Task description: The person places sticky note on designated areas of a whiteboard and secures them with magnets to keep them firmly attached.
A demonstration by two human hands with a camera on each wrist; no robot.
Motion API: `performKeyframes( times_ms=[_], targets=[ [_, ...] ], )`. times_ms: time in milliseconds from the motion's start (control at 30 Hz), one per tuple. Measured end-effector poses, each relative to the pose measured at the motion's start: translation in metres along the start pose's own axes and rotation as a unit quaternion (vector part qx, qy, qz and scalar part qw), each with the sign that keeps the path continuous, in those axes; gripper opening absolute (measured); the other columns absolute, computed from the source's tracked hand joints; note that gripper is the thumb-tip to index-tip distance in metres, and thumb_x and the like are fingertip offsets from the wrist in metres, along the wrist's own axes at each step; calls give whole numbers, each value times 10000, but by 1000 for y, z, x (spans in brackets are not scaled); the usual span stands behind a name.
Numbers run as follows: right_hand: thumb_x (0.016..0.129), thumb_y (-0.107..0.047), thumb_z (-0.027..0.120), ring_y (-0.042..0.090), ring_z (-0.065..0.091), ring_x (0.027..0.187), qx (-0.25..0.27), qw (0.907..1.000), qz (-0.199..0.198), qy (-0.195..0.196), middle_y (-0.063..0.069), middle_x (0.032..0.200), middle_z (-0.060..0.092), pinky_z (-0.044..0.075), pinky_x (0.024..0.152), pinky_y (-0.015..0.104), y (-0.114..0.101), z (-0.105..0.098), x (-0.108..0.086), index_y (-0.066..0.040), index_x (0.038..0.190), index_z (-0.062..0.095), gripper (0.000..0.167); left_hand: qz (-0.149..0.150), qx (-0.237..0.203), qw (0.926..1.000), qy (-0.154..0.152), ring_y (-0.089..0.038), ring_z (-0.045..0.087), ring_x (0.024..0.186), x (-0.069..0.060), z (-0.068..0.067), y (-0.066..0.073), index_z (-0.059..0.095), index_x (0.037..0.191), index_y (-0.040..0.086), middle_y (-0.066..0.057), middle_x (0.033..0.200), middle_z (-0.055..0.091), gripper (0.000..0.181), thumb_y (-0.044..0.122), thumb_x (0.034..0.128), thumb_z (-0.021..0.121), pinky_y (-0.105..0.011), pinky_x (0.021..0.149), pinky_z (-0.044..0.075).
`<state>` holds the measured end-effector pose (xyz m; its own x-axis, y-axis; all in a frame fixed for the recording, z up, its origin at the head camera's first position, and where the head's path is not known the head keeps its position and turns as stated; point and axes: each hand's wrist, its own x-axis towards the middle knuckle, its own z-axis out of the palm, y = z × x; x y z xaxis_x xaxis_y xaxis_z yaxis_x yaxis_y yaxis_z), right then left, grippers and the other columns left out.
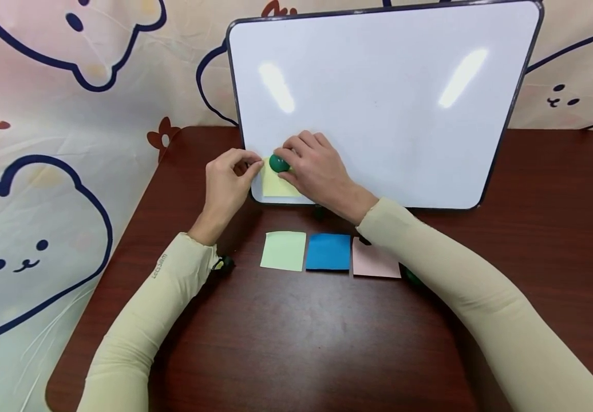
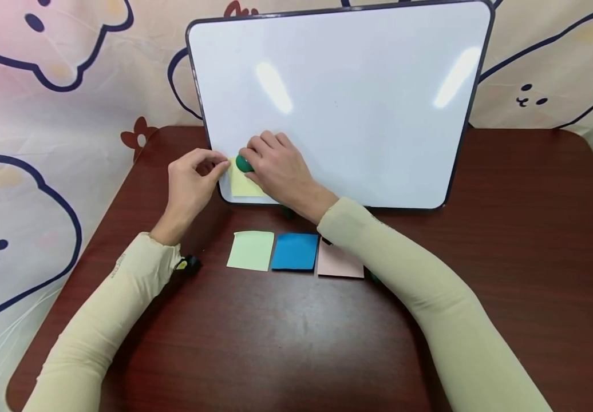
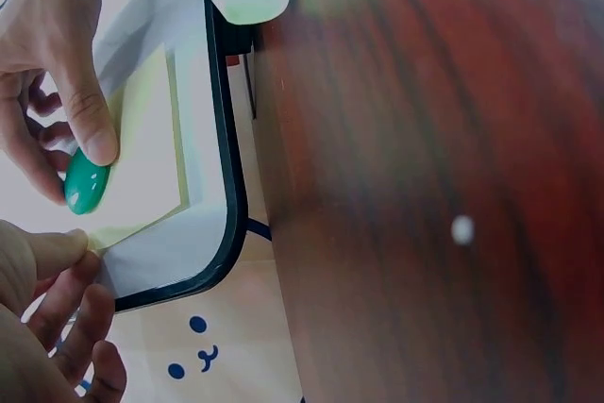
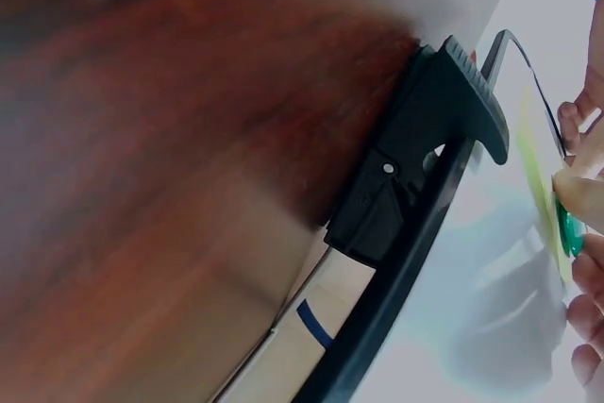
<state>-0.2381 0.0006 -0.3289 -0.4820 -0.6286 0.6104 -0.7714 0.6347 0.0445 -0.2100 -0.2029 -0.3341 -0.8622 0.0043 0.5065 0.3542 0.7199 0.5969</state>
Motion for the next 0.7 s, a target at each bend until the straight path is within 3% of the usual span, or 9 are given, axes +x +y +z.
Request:
performKeyframes(
  times_ms=[300, 500, 700],
  targets=[
    [932, -360, 699, 242, 556, 1072, 60, 10000, -59, -20, 65, 1139, 664, 439, 904, 364, -6, -15, -7, -118, 1226, 679, 382, 90, 5, 10000, 34, -206, 590, 763, -1, -2, -2, 762, 993, 46, -112, 917, 726, 173, 185, 890, 753, -237, 696, 458],
    [917, -349, 718, 246, 564, 1081, 33, 9997, -193, 109, 71, 1127, 666, 453, 889, 364, -12, -34, -16, -113, 1212, 684, 379, 40, 65, 9999, 70, -197, 602, 767, -9, -7, -4, 765, 993, 42, -113, 922, 732, 164, 171, 892, 751, -195, 694, 437],
    [925, -329, 709, 252, 574, 1084, 146, 9996, -220, 89, 71, 1120, 672, 472, 868, 376, -11, -60, -38, -107, 1227, 688, 375, 127, 339, 9984, -432, -212, 584, 751, -23, -14, -1, 767, 1008, 43, -117, 916, 733, 176, 170, 888, 758, -255, 688, 461]
  ],
)
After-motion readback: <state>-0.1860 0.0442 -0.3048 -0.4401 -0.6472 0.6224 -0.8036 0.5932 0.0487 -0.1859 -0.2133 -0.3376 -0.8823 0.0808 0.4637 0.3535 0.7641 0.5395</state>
